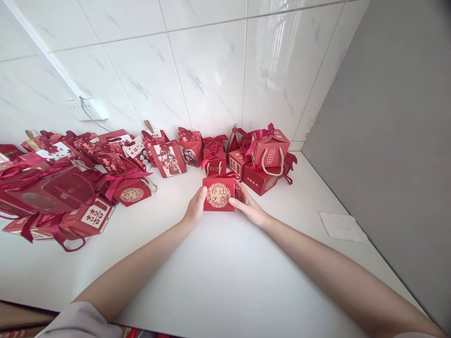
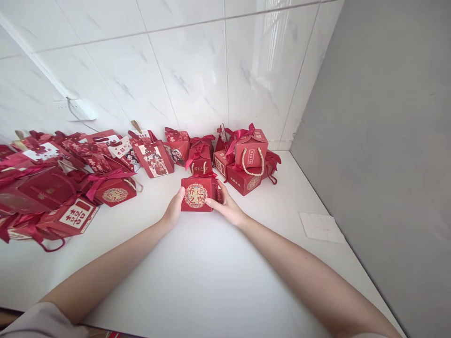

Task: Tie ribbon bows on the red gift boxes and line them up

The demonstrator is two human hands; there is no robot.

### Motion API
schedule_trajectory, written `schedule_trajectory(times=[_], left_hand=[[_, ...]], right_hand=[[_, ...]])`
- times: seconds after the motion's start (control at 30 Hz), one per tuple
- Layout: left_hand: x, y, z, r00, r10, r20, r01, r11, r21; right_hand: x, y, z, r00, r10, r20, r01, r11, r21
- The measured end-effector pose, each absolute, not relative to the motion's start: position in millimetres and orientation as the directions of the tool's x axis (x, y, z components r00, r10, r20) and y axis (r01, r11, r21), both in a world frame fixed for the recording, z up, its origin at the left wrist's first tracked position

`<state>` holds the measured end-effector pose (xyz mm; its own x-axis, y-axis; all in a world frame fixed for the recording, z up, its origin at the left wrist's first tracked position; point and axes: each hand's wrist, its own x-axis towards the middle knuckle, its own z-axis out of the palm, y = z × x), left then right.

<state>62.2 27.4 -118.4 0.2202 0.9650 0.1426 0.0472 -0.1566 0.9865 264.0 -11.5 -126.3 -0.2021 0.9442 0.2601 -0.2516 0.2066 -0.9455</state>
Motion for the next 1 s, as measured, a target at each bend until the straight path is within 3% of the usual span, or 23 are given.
schedule_trajectory(times=[0.2,0.3,0.47,0.57,0.8,1.0], left_hand=[[71.0,40.4,-118.7,0.122,0.966,0.229,0.029,-0.234,0.972],[65.9,39.7,-121.9,0.091,0.960,0.263,0.107,-0.272,0.956],[63.8,30.7,-120.3,0.286,0.900,0.329,0.167,-0.384,0.908],[67.2,29.8,-118.2,0.388,0.875,0.289,0.082,-0.345,0.935],[63.1,38.3,-128.0,0.346,0.933,0.097,-0.055,-0.083,0.995],[63.9,39.6,-129.1,0.327,0.942,0.081,-0.068,-0.062,0.996]], right_hand=[[271.1,-6.7,-127.4,-0.133,0.953,0.272,-0.225,0.238,-0.945],[269.7,-7.0,-131.5,-0.120,0.952,0.283,-0.198,0.257,-0.946],[266.7,-10.7,-132.1,-0.067,0.943,0.325,-0.142,0.314,-0.939],[269.4,-12.6,-127.5,-0.070,0.946,0.317,-0.118,0.308,-0.944],[278.2,-12.3,-123.6,-0.249,0.929,0.274,-0.176,0.235,-0.956],[278.4,-13.8,-121.5,-0.374,0.894,0.249,-0.156,0.204,-0.967]])
